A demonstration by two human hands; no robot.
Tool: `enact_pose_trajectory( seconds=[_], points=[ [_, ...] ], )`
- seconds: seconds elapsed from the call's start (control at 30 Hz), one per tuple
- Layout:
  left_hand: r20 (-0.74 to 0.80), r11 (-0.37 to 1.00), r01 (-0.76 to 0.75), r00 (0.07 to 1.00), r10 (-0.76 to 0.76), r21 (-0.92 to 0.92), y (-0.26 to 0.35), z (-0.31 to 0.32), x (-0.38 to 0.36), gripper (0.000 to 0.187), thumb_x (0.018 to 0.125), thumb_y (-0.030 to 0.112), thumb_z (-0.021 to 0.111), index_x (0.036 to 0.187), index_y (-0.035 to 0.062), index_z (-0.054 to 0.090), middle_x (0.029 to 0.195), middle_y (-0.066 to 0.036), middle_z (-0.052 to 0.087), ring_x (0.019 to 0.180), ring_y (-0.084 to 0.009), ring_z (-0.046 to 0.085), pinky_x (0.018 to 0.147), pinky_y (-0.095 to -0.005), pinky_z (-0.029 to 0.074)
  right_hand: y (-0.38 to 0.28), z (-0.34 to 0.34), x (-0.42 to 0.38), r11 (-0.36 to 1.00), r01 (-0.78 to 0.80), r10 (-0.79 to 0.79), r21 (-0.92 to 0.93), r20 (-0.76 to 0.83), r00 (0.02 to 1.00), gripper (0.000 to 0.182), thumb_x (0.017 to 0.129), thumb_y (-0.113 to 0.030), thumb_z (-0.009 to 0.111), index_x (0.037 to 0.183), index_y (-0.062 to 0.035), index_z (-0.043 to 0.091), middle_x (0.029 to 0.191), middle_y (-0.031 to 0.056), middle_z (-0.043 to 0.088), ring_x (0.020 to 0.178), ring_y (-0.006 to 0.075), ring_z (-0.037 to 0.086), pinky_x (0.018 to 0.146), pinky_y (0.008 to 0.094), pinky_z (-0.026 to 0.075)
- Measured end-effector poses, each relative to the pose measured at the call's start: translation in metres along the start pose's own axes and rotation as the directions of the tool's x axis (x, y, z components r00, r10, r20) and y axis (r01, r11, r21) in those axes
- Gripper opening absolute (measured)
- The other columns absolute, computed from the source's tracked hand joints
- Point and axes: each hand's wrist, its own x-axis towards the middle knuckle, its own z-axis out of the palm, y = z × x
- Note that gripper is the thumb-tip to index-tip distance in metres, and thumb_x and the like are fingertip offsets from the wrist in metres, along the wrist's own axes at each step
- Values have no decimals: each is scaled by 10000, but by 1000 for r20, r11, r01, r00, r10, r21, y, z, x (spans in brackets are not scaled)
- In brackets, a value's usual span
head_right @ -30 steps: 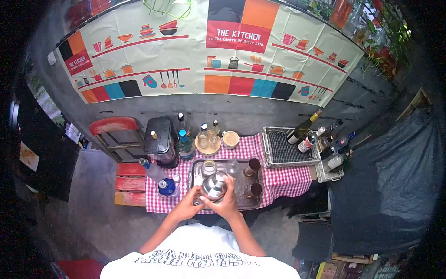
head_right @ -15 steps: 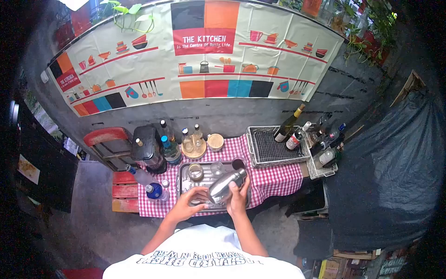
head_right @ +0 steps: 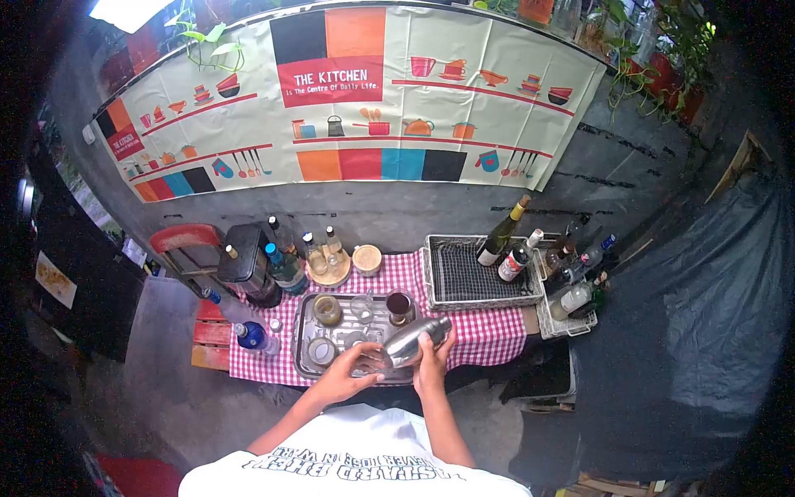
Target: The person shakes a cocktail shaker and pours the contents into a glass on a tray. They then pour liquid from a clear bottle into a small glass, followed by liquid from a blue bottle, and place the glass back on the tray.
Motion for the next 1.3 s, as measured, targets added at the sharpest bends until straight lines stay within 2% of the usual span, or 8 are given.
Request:
enact_pose_trajectory(
  seconds=[0.17,0.4,0.57,0.63,0.73,0.83,1.0,1.3],
  points=[
    [-77,995,57,995,-63,-76,-10,23,10,562,848,28,734,1316,4,424,1248,-143,553,1130,-214,610,886,-325,554,-22,-3,12,775,499,-430,-388,254,866,1039,744,-155,810,1506,-44,112,1379,179,361,1192,250,461,1019,361,412],
    [-74,999,7,997,-10,-44,-13,36,18,592,825,1,722,1324,5,401,1273,-143,542,1163,-221,585,970,-336,495,-43,-5,-6,418,844,-494,-336,696,521,977,652,-136,901,1393,-69,267,1338,248,428,1227,375,494,1010,452,440],
    [-96,999,-47,994,46,-8,-36,42,23,597,822,30,731,1309,-9,389,1179,-143,615,1064,-218,643,920,-343,516,-39,-12,-10,329,878,-489,-347,733,473,951,665,-131,897,1386,-85,279,1325,251,435,1194,377,514,999,451,450],
    [-101,998,-61,993,61,-1,-40,41,23,599,816,70,762,1308,-3,427,1162,-132,624,1025,-207,653,890,-336,527,-34,-10,-13,645,666,-415,-374,560,717,992,683,-111,885,1422,-53,225,1306,212,427,1202,311,496,1009,413,436],
    [-161,986,-44,984,70,162,-37,35,21,596,810,110,788,1309,10,479,1153,-118,630,1001,-193,654,870,-328,534,-26,-10,-2,773,509,-390,-379,348,852,998,744,-81,813,1482,-61,140,1335,180,378,1204,244,460,1028,379,412],
    [-167,982,-102,978,129,161,-32,24,16,606,810,123,790,1345,41,519,1130,-105,607,999,-194,649,851,-312,536,-15,-5,1,988,156,-154,-9,113,982,930,809,-31,726,1511,-221,148,1350,123,388,1199,229,465,1009,358,436],
    [-119,931,-266,946,302,248,-9,5,4,619,801,105,784,1365,65,533,1080,-106,573,998,-206,609,853,-314,522,16,-9,0,876,-393,372,280,125,920,333,969,-360,586,1211,-135,545,1159,43,627,1081,204,604,954,389,498],
    [-113,942,-205,964,242,267,-9,-46,-27,596,810,135,787,1343,54,534,1051,-103,551,976,-206,602,851,-317,523,56,36,-26,826,-468,442,314,156,884,282,973,-379,573,1125,-142,564,1100,39,638,1036,203,622,938,397,509]
  ],
)
